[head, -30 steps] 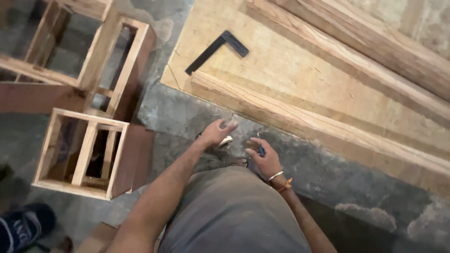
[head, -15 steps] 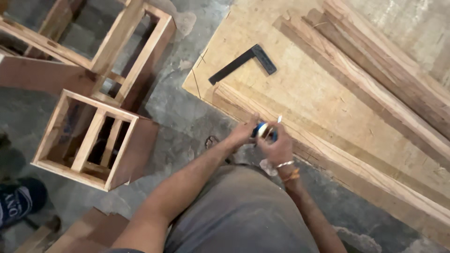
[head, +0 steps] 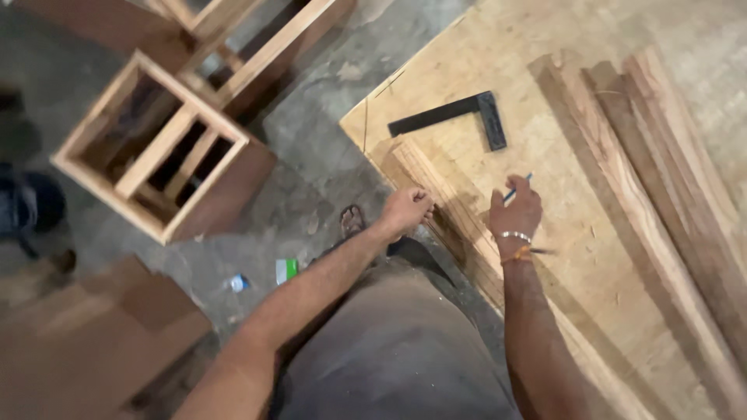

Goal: The person measures wooden planks on a workbench using a tape measure and a long steel ruler, marks cut lines with a pencil, and squares the marks with an L-shaped framing square. They reposition planks one at a time and repeat the measure-and-mark cycle across several boards.

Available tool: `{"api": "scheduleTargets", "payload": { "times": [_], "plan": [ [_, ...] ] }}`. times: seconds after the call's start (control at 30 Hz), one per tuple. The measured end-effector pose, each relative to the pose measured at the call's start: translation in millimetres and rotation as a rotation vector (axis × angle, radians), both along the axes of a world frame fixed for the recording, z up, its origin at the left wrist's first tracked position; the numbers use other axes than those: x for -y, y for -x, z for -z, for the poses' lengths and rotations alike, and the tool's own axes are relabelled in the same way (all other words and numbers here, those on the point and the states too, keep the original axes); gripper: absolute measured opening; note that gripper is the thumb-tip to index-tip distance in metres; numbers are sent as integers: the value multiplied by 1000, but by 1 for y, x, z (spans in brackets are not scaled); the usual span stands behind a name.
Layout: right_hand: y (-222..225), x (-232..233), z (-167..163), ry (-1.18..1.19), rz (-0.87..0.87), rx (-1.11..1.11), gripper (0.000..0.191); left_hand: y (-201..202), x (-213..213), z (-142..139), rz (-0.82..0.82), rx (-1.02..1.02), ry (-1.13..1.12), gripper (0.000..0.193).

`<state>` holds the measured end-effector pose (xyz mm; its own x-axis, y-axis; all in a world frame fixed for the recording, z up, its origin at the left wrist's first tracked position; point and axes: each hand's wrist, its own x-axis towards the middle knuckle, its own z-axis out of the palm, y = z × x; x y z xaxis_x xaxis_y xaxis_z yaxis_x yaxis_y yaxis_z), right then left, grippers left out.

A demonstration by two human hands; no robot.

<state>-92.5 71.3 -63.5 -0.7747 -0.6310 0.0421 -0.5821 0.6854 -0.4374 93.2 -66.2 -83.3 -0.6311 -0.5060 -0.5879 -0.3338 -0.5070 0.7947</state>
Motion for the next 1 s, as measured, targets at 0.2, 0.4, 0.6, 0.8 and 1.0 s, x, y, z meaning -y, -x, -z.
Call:
{"api": "scheduleTargets", "payload": {
  "times": [0.2,0.4,0.6,0.8,1.0],
  "plan": [
    [50,72,14,145,-168,-27,44,-1,-10,7,-215,-35,-21,28],
    [70,116,24,139,-302,-57,60,-2,-30,-3,-248,379,315,40],
    [93,130,37,217,-133,21,49,40,-21,-19,-392,493,415,45],
    [88,119,49,458,-2,510,36,29,-37,-56,-419,427,739,29],
    [24,84,48,422,-425,480,42,12,-29,-78,-284,371,1216,30]
  ]
}}
